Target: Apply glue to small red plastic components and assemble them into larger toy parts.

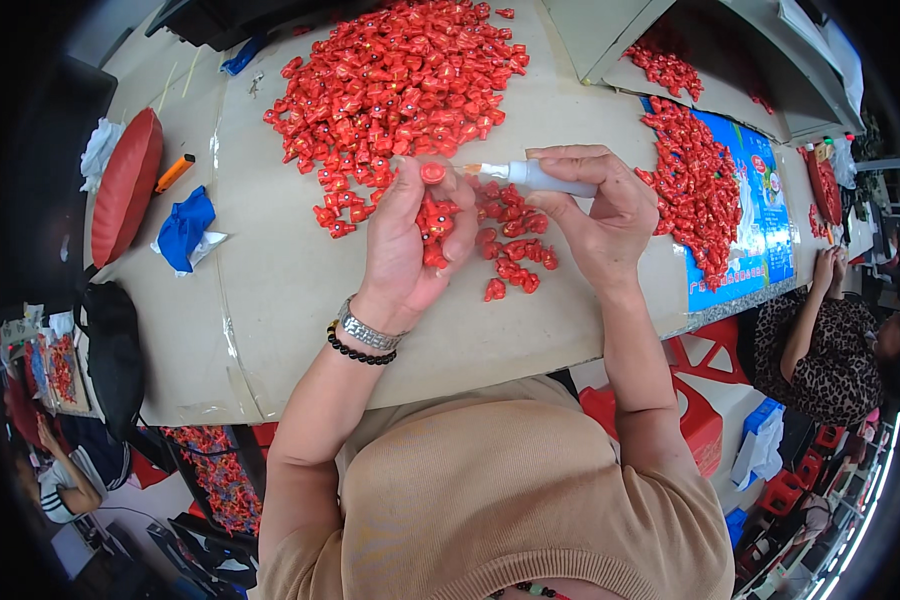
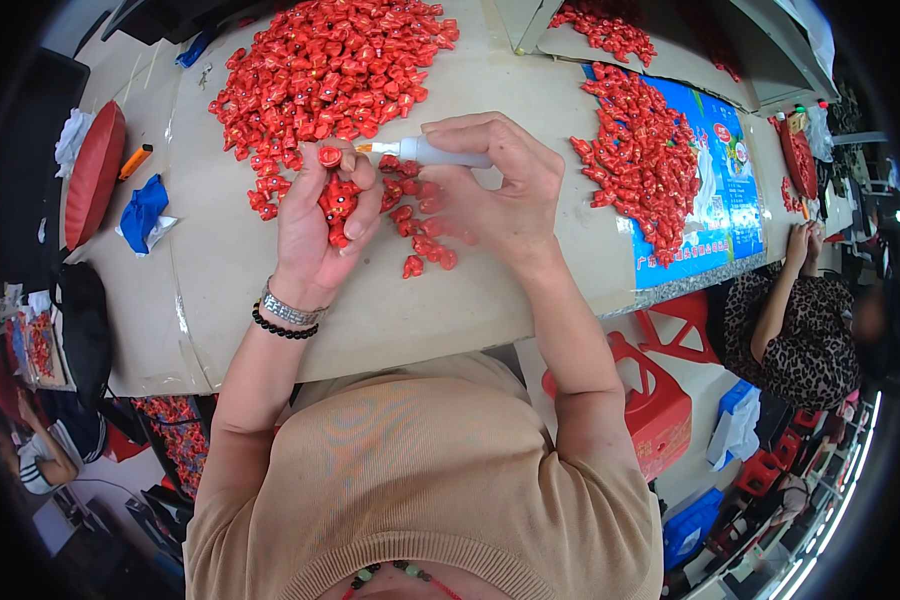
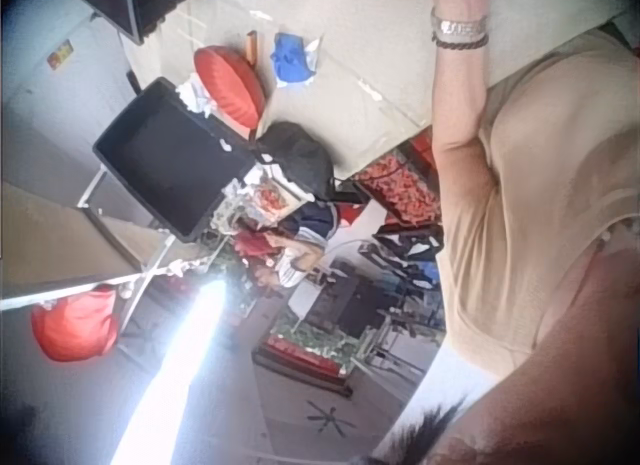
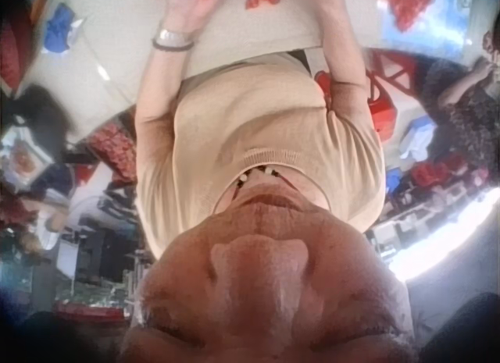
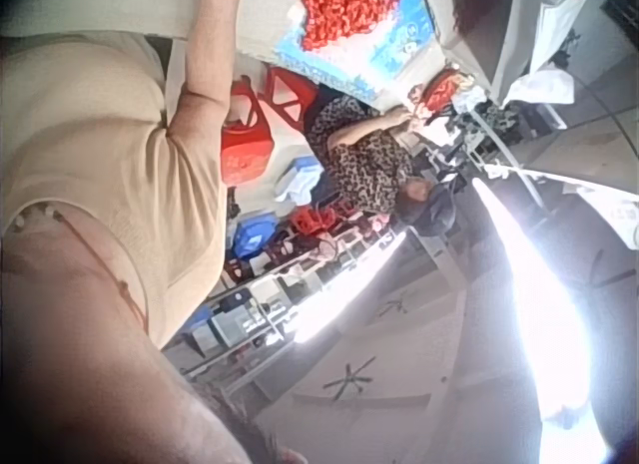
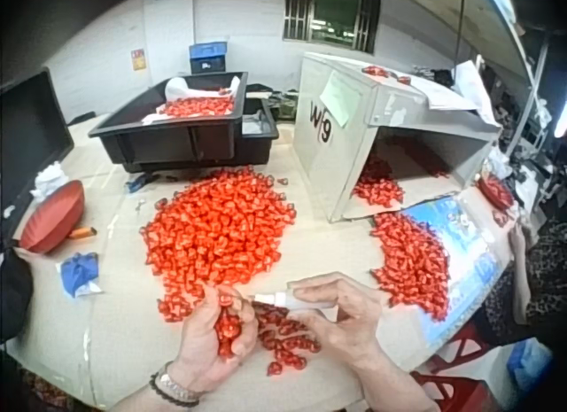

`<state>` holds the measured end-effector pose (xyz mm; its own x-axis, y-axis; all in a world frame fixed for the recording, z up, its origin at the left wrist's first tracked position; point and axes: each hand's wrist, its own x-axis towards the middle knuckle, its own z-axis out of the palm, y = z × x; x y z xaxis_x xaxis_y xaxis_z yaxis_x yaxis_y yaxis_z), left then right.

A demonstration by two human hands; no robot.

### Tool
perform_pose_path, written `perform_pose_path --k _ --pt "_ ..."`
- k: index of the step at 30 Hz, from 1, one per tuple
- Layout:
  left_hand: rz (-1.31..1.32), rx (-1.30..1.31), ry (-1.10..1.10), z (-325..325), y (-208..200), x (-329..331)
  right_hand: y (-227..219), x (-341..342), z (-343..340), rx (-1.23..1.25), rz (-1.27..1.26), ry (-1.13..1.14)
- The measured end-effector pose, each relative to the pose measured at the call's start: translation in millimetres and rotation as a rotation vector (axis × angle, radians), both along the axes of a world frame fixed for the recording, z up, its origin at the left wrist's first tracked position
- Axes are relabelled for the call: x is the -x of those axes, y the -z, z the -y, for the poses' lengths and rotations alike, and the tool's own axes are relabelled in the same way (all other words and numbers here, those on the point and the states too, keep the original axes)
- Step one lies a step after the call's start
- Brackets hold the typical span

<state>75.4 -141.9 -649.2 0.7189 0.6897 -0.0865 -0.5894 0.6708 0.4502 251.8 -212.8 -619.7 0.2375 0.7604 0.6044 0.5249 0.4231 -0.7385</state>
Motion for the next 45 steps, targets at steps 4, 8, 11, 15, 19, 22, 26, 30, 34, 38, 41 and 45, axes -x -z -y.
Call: perform_pose_path --k 4,8,11,15,19,22,26,30,34,38,41,45 --pt "-0.087 0.001 -0.070 3.1 -5.7 -0.9 1.0 0.2 1.5 -0.007 -0.028 -0.012" --pt "-0.047 0.017 -0.094 3.3 -5.0 -1.1 3.4 3.4 0.1 -0.019 -0.051 -0.014" --pt "-0.019 0.017 -0.093 2.7 -3.8 -1.6 7.2 6.9 -2.4 -0.055 -0.061 0.015" --pt "-0.008 0.016 -0.100 2.5 -2.2 -1.0 7.8 8.6 -2.8 -0.050 -0.052 0.016" --pt "-0.014 0.022 -0.098 3.1 -3.0 -1.0 8.0 9.3 -2.7 -0.036 -0.050 0.025" --pt "-0.010 0.020 -0.097 3.6 -3.3 -1.0 8.7 9.2 -3.4 -0.040 -0.038 0.017" --pt "-0.004 0.017 -0.097 3.7 -2.6 -0.6 8.1 10.1 -2.9 -0.045 -0.034 0.012" --pt "-0.009 0.008 -0.105 3.9 -4.0 -0.6 8.8 8.7 -1.7 -0.040 -0.121 -0.003" --pt "-0.006 -0.010 -0.107 3.9 -0.9 -0.1 -4.0 4.6 0.6 0.114 -0.510 0.082" --pt "0.036 0.054 -0.076 -1.2 0.0 0.3 -7.6 -18.9 -4.4 0.033 -0.879 -0.158" --pt "0.102 0.101 -0.048 -4.1 4.1 1.5 -15.3 -25.2 1.6 0.077 -0.939 -0.174" --pt "0.141 0.150 -0.019 -7.9 9.8 2.7 -11.2 -28.8 19.5 0.214 -0.783 -0.101"
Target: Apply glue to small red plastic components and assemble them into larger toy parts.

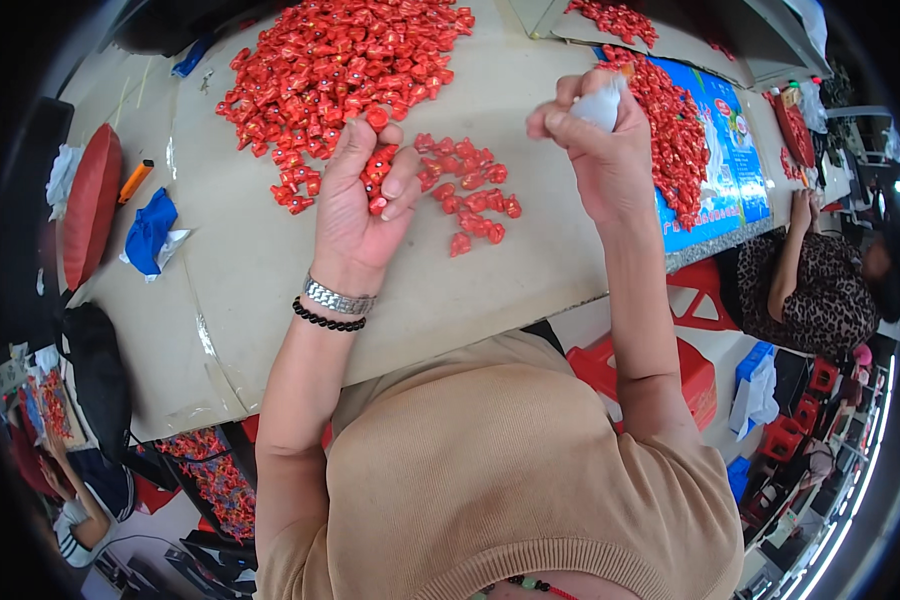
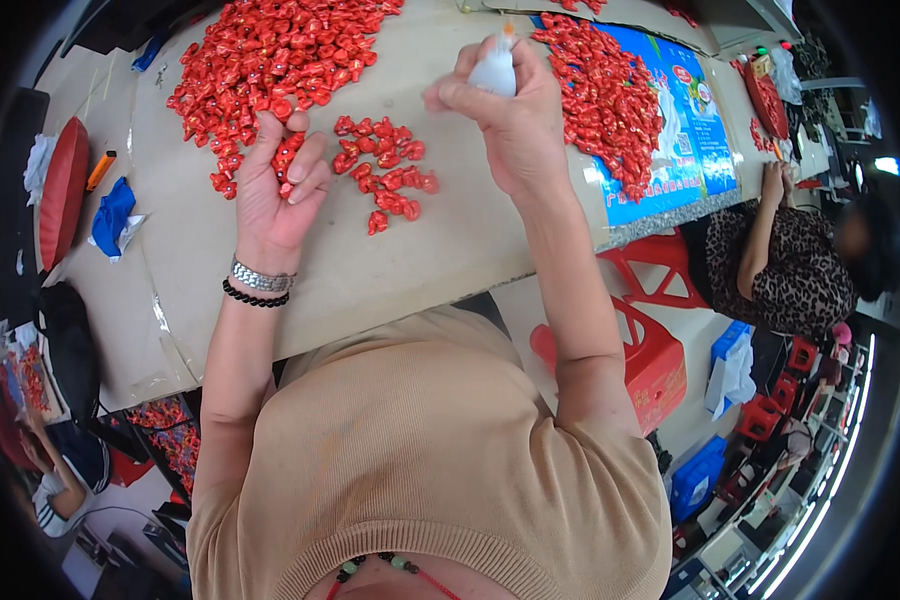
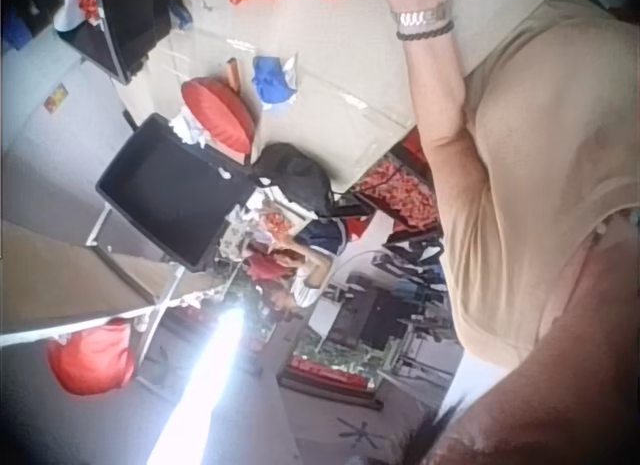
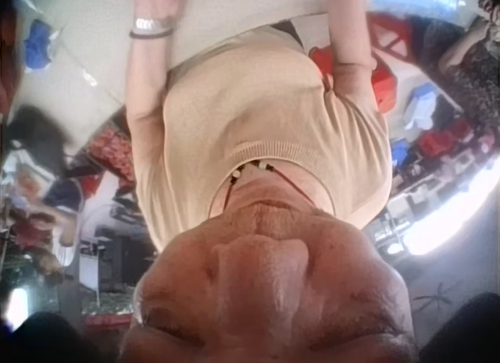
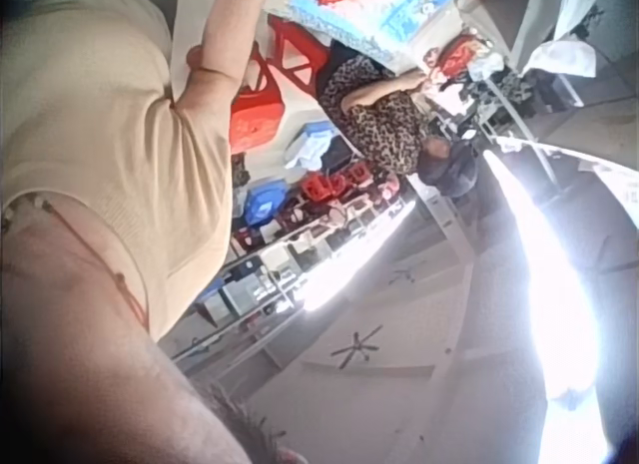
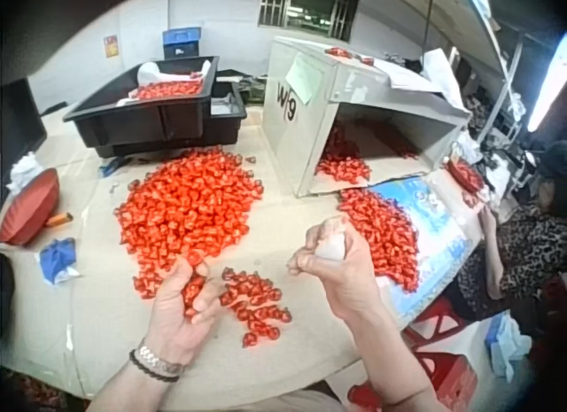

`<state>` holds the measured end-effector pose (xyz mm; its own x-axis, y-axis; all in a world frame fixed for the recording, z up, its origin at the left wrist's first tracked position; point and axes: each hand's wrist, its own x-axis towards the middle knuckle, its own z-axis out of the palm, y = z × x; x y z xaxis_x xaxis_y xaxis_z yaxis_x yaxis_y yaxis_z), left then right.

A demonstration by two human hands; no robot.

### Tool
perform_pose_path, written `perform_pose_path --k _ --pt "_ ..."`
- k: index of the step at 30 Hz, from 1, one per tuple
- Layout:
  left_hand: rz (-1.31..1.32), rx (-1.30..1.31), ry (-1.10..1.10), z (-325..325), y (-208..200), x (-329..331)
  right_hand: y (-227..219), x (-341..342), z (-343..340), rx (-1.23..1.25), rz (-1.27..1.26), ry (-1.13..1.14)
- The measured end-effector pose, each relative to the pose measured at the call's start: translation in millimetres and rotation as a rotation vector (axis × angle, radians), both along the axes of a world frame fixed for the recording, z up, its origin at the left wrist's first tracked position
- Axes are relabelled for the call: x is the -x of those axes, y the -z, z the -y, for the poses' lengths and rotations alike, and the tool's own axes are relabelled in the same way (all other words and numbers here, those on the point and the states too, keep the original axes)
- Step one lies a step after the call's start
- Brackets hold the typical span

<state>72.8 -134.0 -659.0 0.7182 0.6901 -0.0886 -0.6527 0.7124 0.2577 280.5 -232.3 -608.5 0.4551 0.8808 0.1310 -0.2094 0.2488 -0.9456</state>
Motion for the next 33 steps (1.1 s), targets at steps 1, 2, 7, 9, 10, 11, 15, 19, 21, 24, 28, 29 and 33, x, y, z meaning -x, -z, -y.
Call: perform_pose_path --k 1,2,7,9,10,11,15,19,21,24,28,29,33 --pt "-0.004 -0.004 0.000 -0.6 -0.4 -0.1 3.6 -1.4 5.1 0.098 0.126 0.004" --pt "-0.008 -0.008 0.000 -0.2 -2.2 -0.9 7.7 -3.1 9.7 0.197 0.250 0.007" --pt "-0.035 -0.012 -0.027 2.5 -7.9 -0.6 14.4 9.4 20.7 0.465 0.859 0.005" --pt "-0.016 -0.014 -0.001 2.4 -6.7 -0.4 21.7 9.3 18.5 0.339 1.021 0.013" --pt "-0.007 -0.018 0.010 1.8 -6.6 -0.3 25.1 9.4 17.4 0.271 1.099 0.016" --pt "-0.003 -0.008 0.016 1.5 -4.8 -0.7 26.5 11.0 17.0 0.294 1.103 0.017" --pt "0.000 -0.033 0.020 0.1 -3.0 0.1 22.5 18.6 11.1 0.311 1.138 -0.007" --pt "0.012 -0.053 0.041 1.7 -1.1 -1.1 15.1 25.3 15.7 0.390 1.116 -0.063" --pt "-0.013 -0.063 0.036 4.4 -2.8 -2.2 14.3 28.5 16.9 0.337 1.151 -0.039" --pt "-0.027 -0.088 0.030 6.6 -3.7 -3.0 15.5 30.6 22.4 0.318 1.168 -0.021" --pt "-0.039 -0.082 0.016 8.7 -6.1 -3.6 15.9 22.4 29.9 0.361 1.195 0.002" --pt "-0.050 -0.088 0.012 9.3 -6.8 -3.7 17.9 19.1 30.3 0.346 1.181 0.036" --pt "-0.130 -0.141 0.000 13.2 -12.0 -6.1 23.7 8.0 20.9 0.281 1.006 0.159"
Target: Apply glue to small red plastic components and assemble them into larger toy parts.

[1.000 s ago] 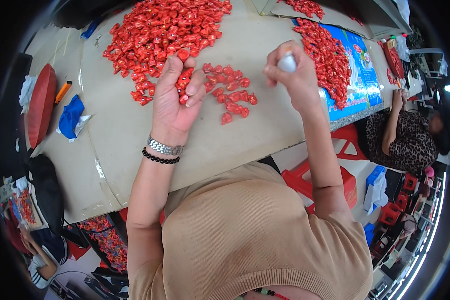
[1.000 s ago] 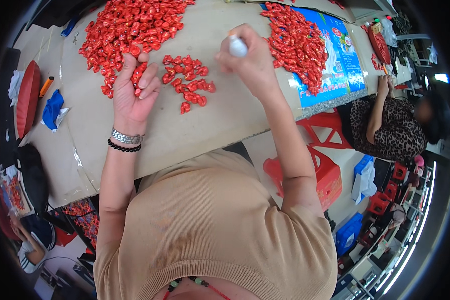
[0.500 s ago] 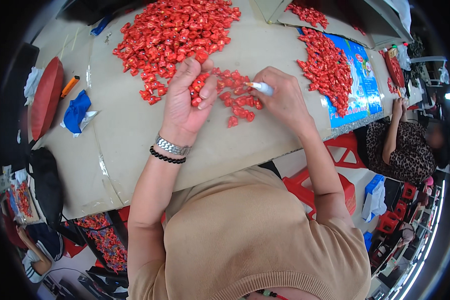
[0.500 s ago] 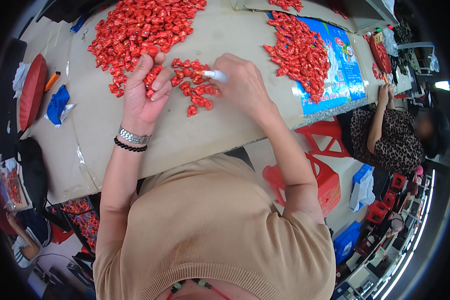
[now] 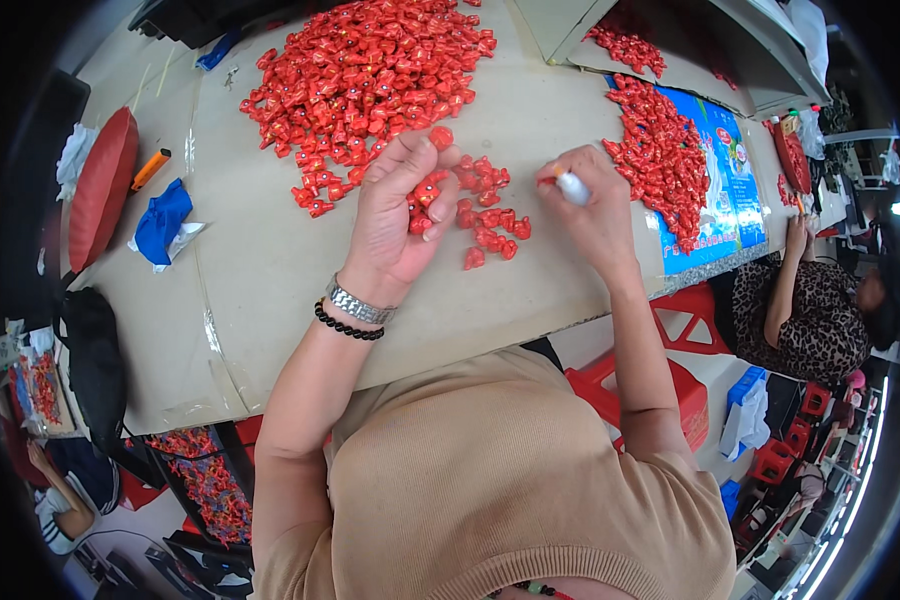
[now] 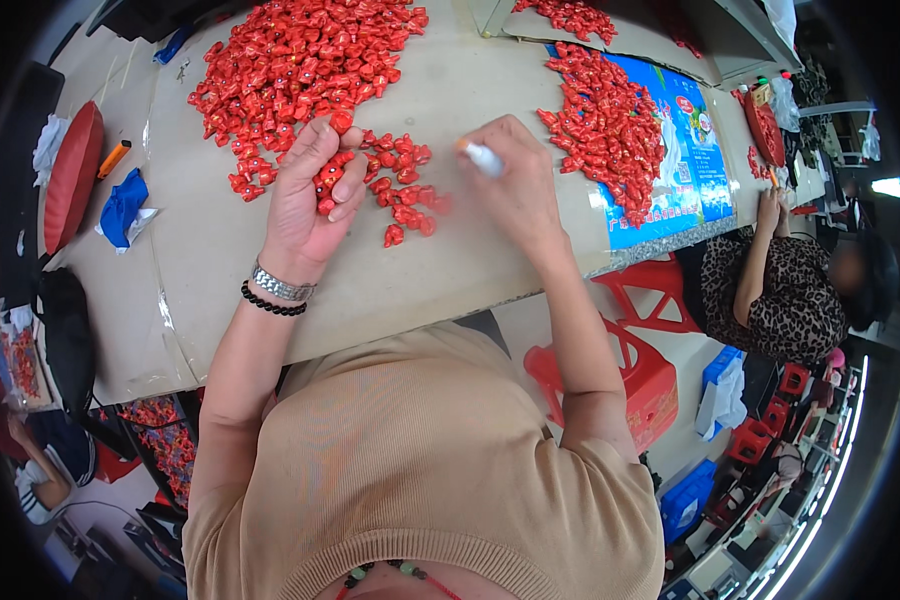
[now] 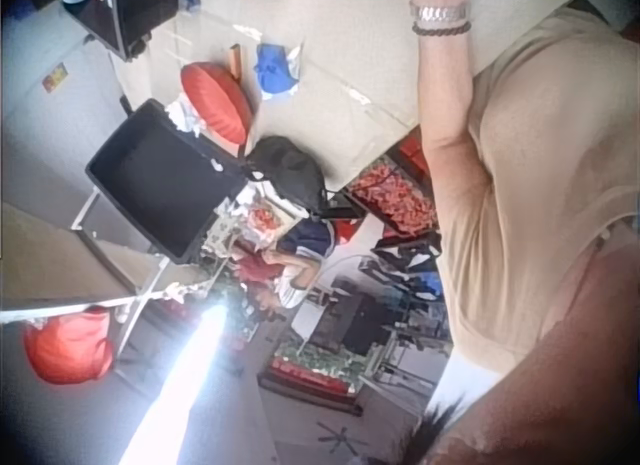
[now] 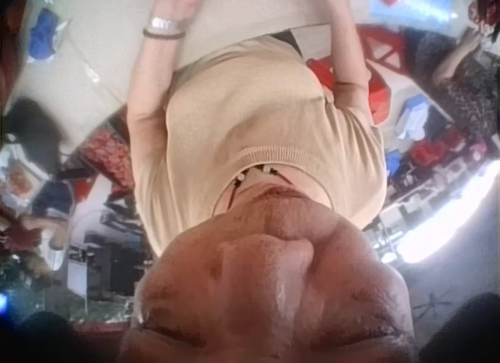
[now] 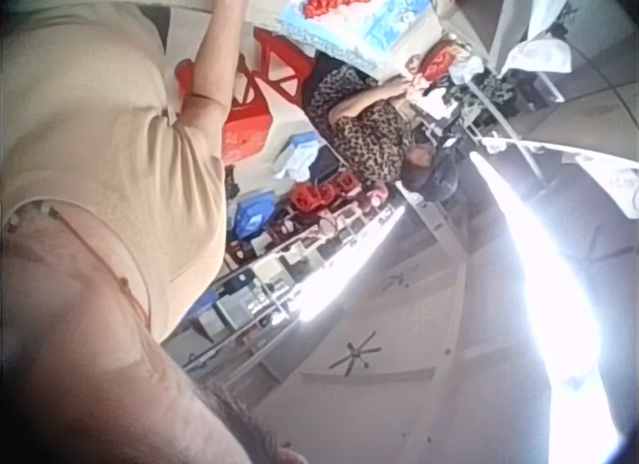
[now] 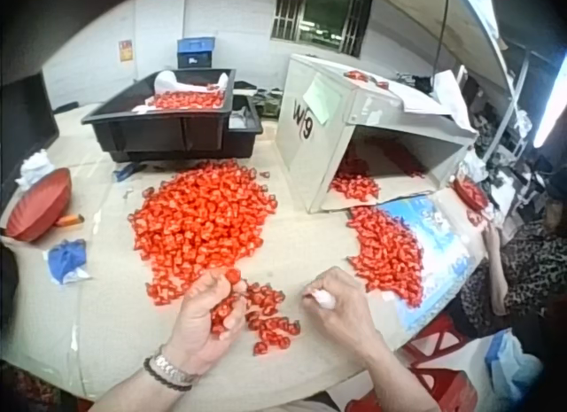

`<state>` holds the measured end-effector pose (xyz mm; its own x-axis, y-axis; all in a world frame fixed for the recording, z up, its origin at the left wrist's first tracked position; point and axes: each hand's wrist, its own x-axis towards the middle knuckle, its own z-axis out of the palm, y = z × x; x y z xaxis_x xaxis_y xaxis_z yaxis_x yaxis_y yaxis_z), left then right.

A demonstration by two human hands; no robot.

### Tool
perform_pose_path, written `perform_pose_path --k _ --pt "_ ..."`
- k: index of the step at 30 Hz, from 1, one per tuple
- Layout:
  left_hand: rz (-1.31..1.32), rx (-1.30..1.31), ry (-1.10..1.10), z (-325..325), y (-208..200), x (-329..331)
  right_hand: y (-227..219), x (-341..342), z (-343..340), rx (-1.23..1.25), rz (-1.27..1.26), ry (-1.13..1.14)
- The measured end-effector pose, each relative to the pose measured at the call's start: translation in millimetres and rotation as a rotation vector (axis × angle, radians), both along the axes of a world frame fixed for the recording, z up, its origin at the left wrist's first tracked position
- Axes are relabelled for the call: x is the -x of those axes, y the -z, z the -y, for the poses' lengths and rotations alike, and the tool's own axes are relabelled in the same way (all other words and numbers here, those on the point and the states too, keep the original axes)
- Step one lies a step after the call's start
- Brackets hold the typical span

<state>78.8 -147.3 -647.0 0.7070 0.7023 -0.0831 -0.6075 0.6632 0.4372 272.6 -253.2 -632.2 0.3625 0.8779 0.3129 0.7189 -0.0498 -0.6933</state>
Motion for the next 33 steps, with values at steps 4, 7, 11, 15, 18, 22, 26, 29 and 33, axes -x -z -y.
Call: perform_pose_path --k 4,7,11,15,18,22,26,29,33 --pt "-0.116 -0.068 -0.031 0.8 -2.9 1.2 -31.1 22.5 -18.3 0.038 -0.628 0.067" --pt "-0.195 -0.116 -0.067 2.2 -7.0 0.4 -37.0 33.0 -31.4 -0.032 -0.860 0.007" --pt "-0.250 -0.153 -0.083 3.6 -10.5 -0.8 -35.9 37.3 -40.7 -0.010 -1.020 -0.030" --pt "-0.275 -0.166 -0.067 4.1 -9.5 -1.4 -29.6 39.1 -43.6 -0.018 -1.053 -0.038" --pt "-0.286 -0.185 -0.063 5.3 -7.6 -1.5 -27.8 41.7 -43.5 -0.011 -1.074 -0.013" --pt "-0.275 -0.178 -0.060 5.8 -7.5 -2.6 -23.3 41.1 -43.8 0.003 -1.075 0.014" --pt "-0.292 -0.181 -0.048 4.7 -7.7 -3.4 -23.5 43.4 -44.4 -0.029 -1.047 0.026" --pt "-0.274 -0.149 -0.027 4.1 -6.3 -2.2 -19.9 43.9 -45.8 -0.076 -0.964 0.018" --pt "-0.252 -0.103 -0.017 4.8 -2.6 -1.8 -15.9 43.5 -46.0 -0.150 -0.843 -0.038"
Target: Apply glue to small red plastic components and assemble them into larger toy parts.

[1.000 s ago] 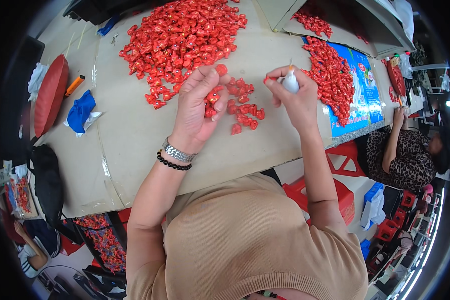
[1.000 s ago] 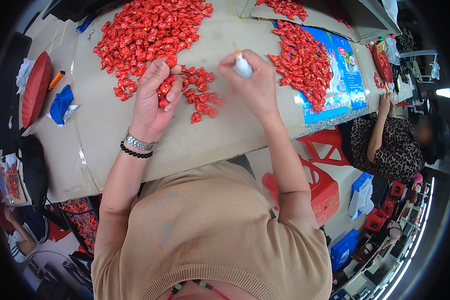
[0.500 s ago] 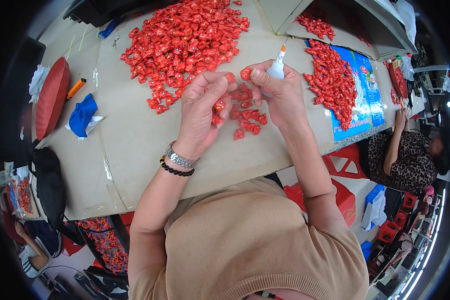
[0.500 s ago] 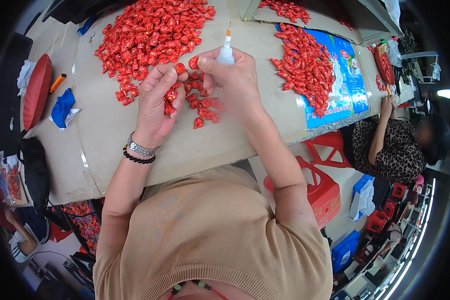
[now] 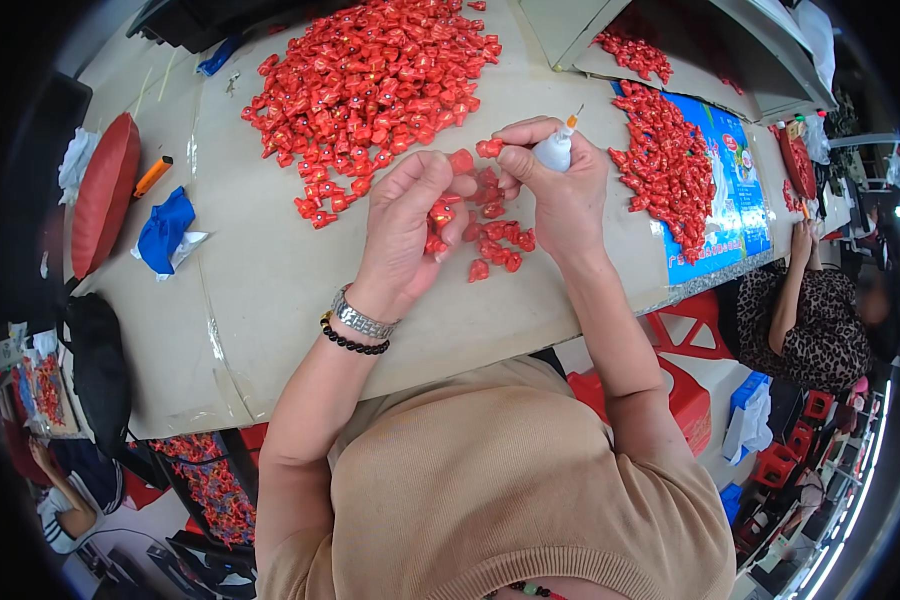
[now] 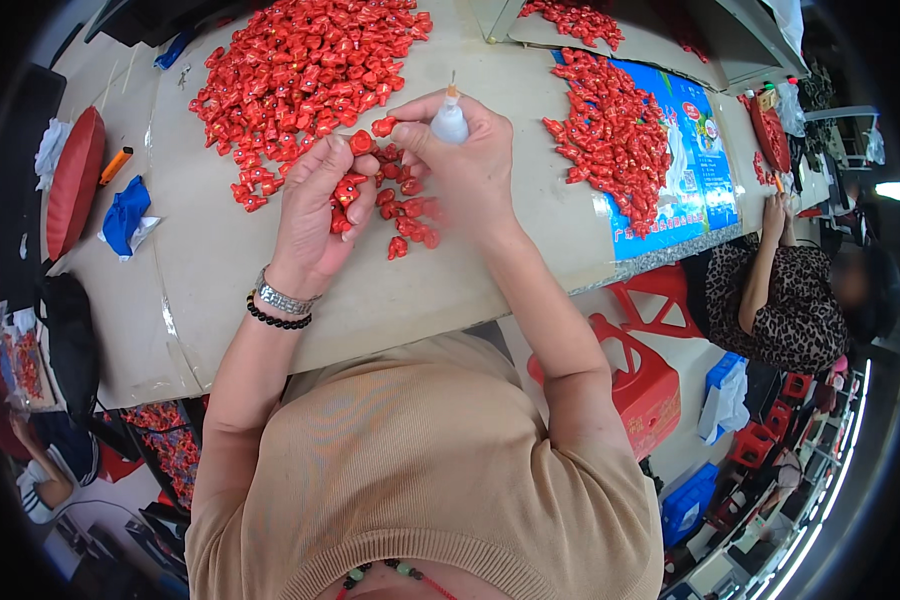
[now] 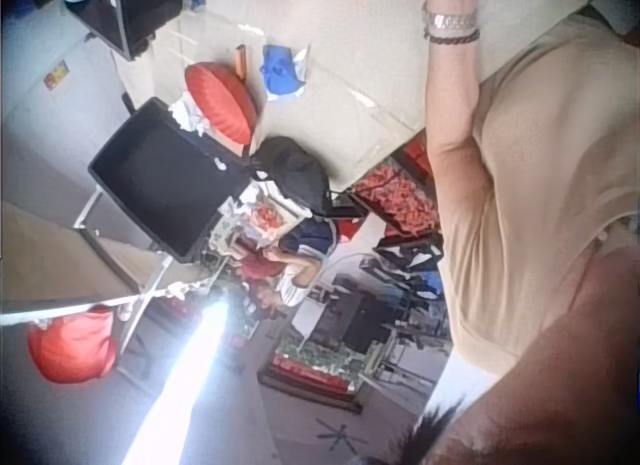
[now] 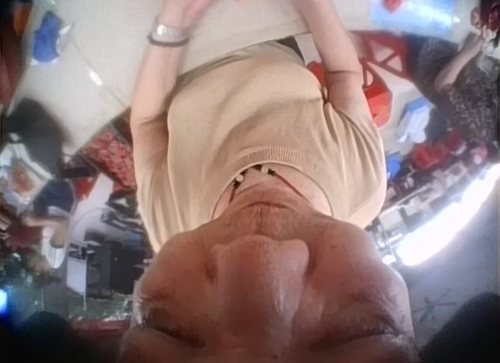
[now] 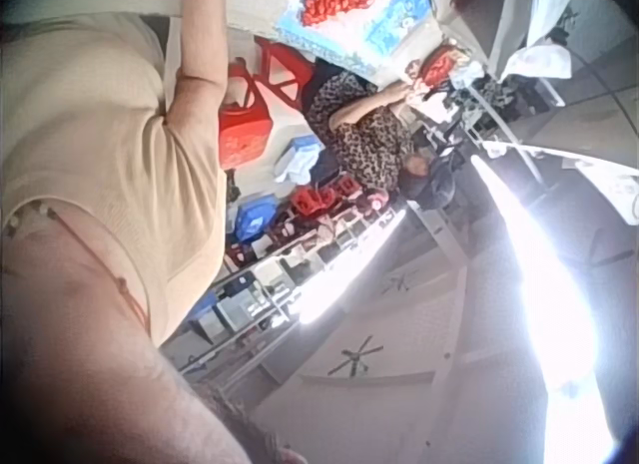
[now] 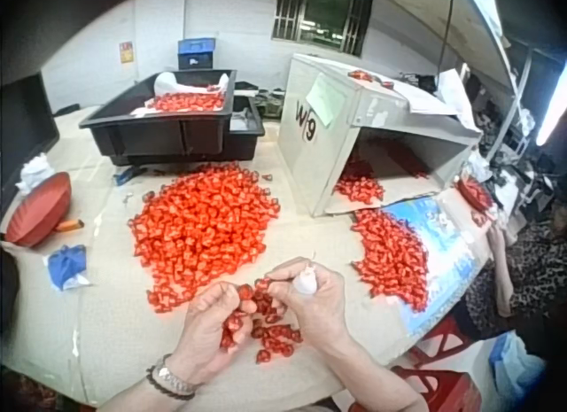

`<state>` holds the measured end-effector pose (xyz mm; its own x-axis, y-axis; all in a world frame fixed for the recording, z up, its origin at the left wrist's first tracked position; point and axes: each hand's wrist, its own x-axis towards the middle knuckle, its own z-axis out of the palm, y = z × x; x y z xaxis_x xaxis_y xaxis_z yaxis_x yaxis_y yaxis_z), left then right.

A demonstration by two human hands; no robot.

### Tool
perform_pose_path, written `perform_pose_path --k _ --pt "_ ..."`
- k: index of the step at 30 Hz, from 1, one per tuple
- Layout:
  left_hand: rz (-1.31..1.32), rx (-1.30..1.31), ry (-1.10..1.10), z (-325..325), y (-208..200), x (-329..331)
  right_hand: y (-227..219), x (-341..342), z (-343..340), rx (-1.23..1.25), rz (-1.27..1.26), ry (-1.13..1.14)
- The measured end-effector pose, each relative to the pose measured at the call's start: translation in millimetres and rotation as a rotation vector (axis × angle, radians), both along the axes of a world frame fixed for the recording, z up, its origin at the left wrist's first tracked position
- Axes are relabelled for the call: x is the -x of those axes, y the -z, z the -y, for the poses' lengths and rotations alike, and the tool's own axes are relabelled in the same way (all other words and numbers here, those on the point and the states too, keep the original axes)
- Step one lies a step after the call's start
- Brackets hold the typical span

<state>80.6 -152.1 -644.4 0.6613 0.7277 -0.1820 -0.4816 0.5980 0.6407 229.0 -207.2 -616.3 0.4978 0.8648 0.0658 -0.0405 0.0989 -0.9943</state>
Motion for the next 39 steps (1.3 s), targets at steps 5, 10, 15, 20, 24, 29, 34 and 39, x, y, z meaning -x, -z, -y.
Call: perform_pose_path --k 5,10,15,20,24,29,34,39 --pt "-0.062 -0.051 -0.007 2.4 0.2 -1.3 -0.5 1.4 0.2 -0.158 0.228 -0.024" --pt "-0.110 -0.143 -0.042 4.9 1.5 -3.7 7.1 0.2 0.4 -0.188 0.422 -0.027" --pt "-0.171 -0.195 -0.055 5.8 -1.2 -3.7 4.8 2.6 1.5 -0.159 0.487 0.010" --pt "-0.187 -0.193 -0.049 5.7 -2.0 -2.4 9.1 0.4 0.0 -0.282 0.659 0.008" --pt "-0.173 -0.207 -0.061 5.9 2.8 -2.3 13.7 -0.2 0.7 -0.333 0.662 -0.029" --pt "-0.144 -0.242 -0.152 10.3 6.6 -5.5 18.2 1.2 0.9 -0.373 0.675 -0.051" --pt "-0.179 -0.317 -0.170 6.3 -2.2 -1.6 20.6 -2.8 -2.2 -0.411 0.673 -0.047" --pt "-0.188 -0.388 -0.225 6.7 -3.0 -1.4 7.3 4.5 6.6 -0.158 0.261 -0.063"
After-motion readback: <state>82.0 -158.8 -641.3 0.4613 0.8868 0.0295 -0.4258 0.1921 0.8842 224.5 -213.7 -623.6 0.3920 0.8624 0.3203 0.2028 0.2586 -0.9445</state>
